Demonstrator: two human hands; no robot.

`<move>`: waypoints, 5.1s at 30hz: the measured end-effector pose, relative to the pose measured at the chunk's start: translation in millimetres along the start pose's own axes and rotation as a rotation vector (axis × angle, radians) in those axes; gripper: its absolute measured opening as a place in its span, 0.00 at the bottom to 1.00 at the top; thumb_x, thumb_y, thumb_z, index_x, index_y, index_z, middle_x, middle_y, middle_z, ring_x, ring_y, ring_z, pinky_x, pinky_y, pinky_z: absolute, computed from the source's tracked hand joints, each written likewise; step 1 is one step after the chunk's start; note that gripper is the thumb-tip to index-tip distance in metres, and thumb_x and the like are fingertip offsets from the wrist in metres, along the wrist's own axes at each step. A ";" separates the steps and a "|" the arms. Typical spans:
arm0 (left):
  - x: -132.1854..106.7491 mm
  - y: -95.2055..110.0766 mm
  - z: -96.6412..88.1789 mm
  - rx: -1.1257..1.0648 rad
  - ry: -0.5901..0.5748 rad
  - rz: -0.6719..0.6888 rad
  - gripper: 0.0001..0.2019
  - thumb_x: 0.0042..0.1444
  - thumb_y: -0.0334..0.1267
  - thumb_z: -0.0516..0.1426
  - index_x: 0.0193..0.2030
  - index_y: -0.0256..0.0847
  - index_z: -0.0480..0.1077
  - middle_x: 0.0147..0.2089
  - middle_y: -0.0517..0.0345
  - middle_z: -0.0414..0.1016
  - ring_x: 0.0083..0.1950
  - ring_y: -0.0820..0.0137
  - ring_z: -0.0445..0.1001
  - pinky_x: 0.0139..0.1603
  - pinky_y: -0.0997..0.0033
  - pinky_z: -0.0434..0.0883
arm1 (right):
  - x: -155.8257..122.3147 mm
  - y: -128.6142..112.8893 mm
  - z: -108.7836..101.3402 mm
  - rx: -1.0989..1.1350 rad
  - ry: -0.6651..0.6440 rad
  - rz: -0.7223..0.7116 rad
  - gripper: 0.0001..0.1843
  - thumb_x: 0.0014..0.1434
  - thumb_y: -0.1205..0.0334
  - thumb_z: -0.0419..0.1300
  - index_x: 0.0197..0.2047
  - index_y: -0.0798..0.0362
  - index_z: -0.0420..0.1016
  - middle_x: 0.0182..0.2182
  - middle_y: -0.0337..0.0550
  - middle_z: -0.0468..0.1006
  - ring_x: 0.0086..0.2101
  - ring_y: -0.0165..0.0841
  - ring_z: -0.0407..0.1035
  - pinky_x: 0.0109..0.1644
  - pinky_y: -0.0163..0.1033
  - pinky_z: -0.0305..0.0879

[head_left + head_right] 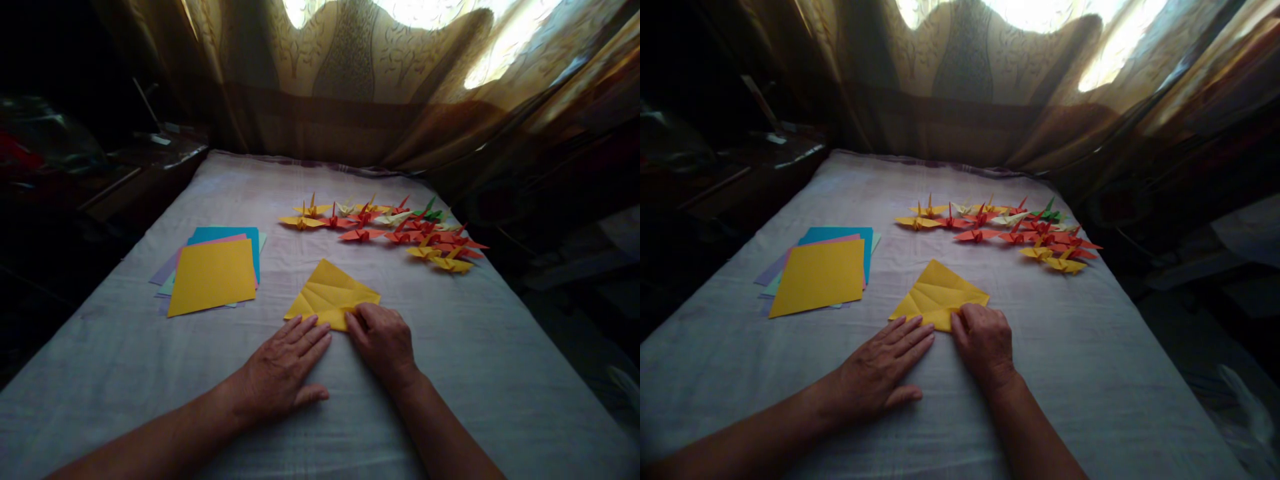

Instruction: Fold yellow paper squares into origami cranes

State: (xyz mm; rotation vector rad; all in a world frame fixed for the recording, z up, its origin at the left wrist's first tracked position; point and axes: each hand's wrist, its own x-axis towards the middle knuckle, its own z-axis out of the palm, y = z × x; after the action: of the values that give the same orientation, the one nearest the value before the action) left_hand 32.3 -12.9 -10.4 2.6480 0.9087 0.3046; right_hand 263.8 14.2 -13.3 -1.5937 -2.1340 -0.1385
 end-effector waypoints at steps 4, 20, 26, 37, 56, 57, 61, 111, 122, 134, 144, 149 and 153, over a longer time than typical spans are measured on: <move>0.5 1.1 -1.5 -0.002 -0.025 -0.009 0.36 0.63 0.60 0.52 0.71 0.41 0.55 0.72 0.46 0.57 0.73 0.54 0.53 0.73 0.52 0.51 | 0.9 -0.6 -0.2 -0.015 0.004 0.001 0.17 0.65 0.60 0.52 0.25 0.50 0.67 0.21 0.38 0.73 0.25 0.32 0.66 0.36 0.38 0.52; -0.1 -1.3 1.2 0.003 -0.013 -0.001 0.36 0.62 0.59 0.53 0.71 0.42 0.55 0.73 0.46 0.56 0.73 0.53 0.54 0.72 0.50 0.53 | 2.4 -1.6 -0.4 -0.011 -0.008 0.037 0.16 0.65 0.60 0.53 0.25 0.50 0.67 0.20 0.38 0.73 0.25 0.32 0.66 0.36 0.39 0.51; -0.4 -2.4 1.6 0.003 -0.005 0.003 0.37 0.62 0.59 0.53 0.72 0.43 0.52 0.73 0.47 0.55 0.73 0.54 0.53 0.72 0.50 0.53 | 1.0 -1.6 0.6 -0.010 -0.004 0.076 0.12 0.63 0.60 0.54 0.28 0.51 0.69 0.23 0.39 0.75 0.26 0.33 0.68 0.37 0.38 0.52; 1.5 -0.2 -3.4 0.024 -0.060 -0.020 0.35 0.64 0.58 0.52 0.71 0.42 0.55 0.73 0.47 0.55 0.73 0.55 0.54 0.72 0.52 0.52 | -2.0 2.9 8.4 0.014 0.036 0.118 0.10 0.64 0.57 0.54 0.39 0.53 0.72 0.23 0.37 0.75 0.26 0.33 0.68 0.37 0.38 0.54; 1.7 0.3 -3.3 0.034 -0.101 -0.039 0.35 0.64 0.60 0.49 0.71 0.41 0.55 0.74 0.48 0.53 0.74 0.54 0.50 0.73 0.52 0.48 | 1.6 -10.1 -1.3 -0.062 -0.041 0.128 0.12 0.56 0.52 0.65 0.32 0.50 0.72 0.35 0.44 0.74 0.39 0.39 0.66 0.45 0.43 0.54; 2.0 0.3 -3.5 0.033 -0.101 -0.041 0.35 0.64 0.60 0.50 0.71 0.41 0.54 0.74 0.48 0.53 0.74 0.55 0.50 0.73 0.52 0.48 | 1.6 -11.6 -1.6 -0.078 -0.046 0.133 0.13 0.55 0.50 0.65 0.32 0.50 0.71 0.35 0.44 0.74 0.39 0.40 0.66 0.45 0.43 0.54; 4.1 0.5 -8.1 0.043 -0.130 -0.045 0.35 0.64 0.59 0.50 0.72 0.42 0.54 0.74 0.49 0.54 0.74 0.56 0.50 0.73 0.53 0.48 | 0.9 -13.2 -0.8 -0.108 -0.064 0.139 0.14 0.56 0.49 0.64 0.33 0.50 0.70 0.35 0.44 0.74 0.39 0.40 0.65 0.45 0.43 0.53; -5.8 -28.8 -9.9 0.274 0.113 -0.013 0.26 0.67 0.55 0.48 0.66 0.45 0.65 0.64 0.49 0.71 0.64 0.56 0.69 0.72 0.44 0.44 | -25.3 19.9 -15.2 -0.098 -0.026 0.355 0.12 0.57 0.52 0.65 0.39 0.50 0.72 0.42 0.45 0.75 0.43 0.41 0.67 0.47 0.45 0.57; 6.4 0.0 -5.9 0.261 0.169 -0.118 0.21 0.66 0.48 0.51 0.59 0.40 0.71 0.58 0.45 0.76 0.58 0.54 0.73 0.67 0.44 0.62 | -26.9 -20.0 -22.1 0.169 0.021 0.073 0.14 0.63 0.66 0.54 0.50 0.50 0.75 0.46 0.47 0.78 0.45 0.36 0.72 0.52 0.39 0.67; 32.0 -54.7 -42.0 0.258 0.072 0.054 0.19 0.65 0.34 0.49 0.59 0.44 0.71 0.65 0.49 0.69 0.70 0.56 0.59 0.71 0.42 0.51 | -18.2 -8.9 -7.8 0.151 -0.129 -0.139 0.18 0.59 0.57 0.64 0.52 0.51 0.76 0.56 0.53 0.75 0.57 0.42 0.68 0.61 0.49 0.63; 22.2 -25.4 -36.4 0.442 0.035 -0.101 0.17 0.66 0.42 0.52 0.59 0.47 0.70 0.57 0.48 0.75 0.58 0.58 0.73 0.67 0.47 0.56 | -23.0 -22.7 -23.7 0.155 -0.076 -0.011 0.17 0.56 0.57 0.66 0.48 0.51 0.76 0.53 0.52 0.76 0.53 0.43 0.69 0.57 0.48 0.66; 23.7 2.1 -34.9 0.474 0.027 -0.172 0.17 0.62 0.46 0.58 0.55 0.43 0.73 0.47 0.48 0.77 0.51 0.57 0.75 0.64 0.47 0.60 | -36.4 -33.5 -23.0 0.075 -0.126 0.000 0.13 0.57 0.61 0.65 0.47 0.51 0.76 0.52 0.50 0.77 0.51 0.43 0.71 0.55 0.48 0.67; 23.9 5.9 -32.7 0.451 0.036 -0.136 0.12 0.61 0.43 0.59 0.49 0.44 0.74 0.47 0.50 0.77 0.51 0.57 0.74 0.63 0.49 0.60 | -36.5 -24.9 -15.3 0.048 -0.097 -0.031 0.07 0.62 0.65 0.60 0.43 0.50 0.77 0.48 0.45 0.80 0.48 0.39 0.73 0.54 0.43 0.67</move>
State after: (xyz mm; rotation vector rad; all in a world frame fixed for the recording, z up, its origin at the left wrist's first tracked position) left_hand 44.2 5.3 24.2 2.9663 1.2930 0.1234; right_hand 253.3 -31.3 -10.4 -1.5696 -2.2194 -0.0199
